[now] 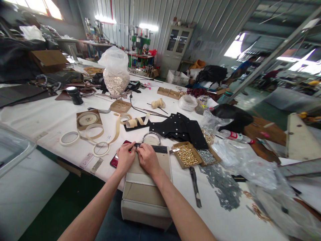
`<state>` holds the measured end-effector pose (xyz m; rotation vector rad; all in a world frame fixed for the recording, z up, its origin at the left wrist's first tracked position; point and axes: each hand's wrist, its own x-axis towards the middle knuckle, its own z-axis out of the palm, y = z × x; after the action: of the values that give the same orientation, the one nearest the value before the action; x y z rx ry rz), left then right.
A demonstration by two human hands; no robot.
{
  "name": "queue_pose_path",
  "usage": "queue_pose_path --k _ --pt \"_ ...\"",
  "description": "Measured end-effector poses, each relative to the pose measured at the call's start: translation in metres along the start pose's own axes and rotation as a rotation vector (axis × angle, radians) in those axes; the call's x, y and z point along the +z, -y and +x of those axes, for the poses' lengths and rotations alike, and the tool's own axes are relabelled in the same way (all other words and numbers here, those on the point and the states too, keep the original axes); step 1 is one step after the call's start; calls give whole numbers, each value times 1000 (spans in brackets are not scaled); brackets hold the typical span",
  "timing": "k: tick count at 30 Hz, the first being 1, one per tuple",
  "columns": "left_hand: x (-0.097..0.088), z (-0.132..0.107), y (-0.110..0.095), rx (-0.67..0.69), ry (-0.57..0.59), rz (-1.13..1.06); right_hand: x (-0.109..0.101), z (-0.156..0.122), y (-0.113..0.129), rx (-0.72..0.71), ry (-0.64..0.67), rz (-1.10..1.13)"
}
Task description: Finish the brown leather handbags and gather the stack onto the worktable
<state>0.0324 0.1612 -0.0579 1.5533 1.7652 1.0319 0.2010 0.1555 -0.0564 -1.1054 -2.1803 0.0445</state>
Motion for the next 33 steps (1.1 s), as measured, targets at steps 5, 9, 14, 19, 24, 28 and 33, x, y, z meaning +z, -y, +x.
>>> queue_pose_path --k 5,9,14,19,24,28,33 --pt "-11 22 0 -96 136 -8 0 1 1 -7 -12 -3" --pt "-18 35 0 -104 222 -5 0 2 2 -1 -23 4" --pt "-23 41 -2 -34 284 26 0 1 1 22 -16 16" --pt "-22 43 -3 8 293 11 1 2 -2 23 -17 45" --pt "-22 40 -7 -3 287 -27 0 7 -4 14 32 47" --pt "-24 39 -9 -9 288 -50 -3 10 -6 12 61 97" --pt "-25 40 -8 -9 292 -58 -6 12 -7 23 97 114"
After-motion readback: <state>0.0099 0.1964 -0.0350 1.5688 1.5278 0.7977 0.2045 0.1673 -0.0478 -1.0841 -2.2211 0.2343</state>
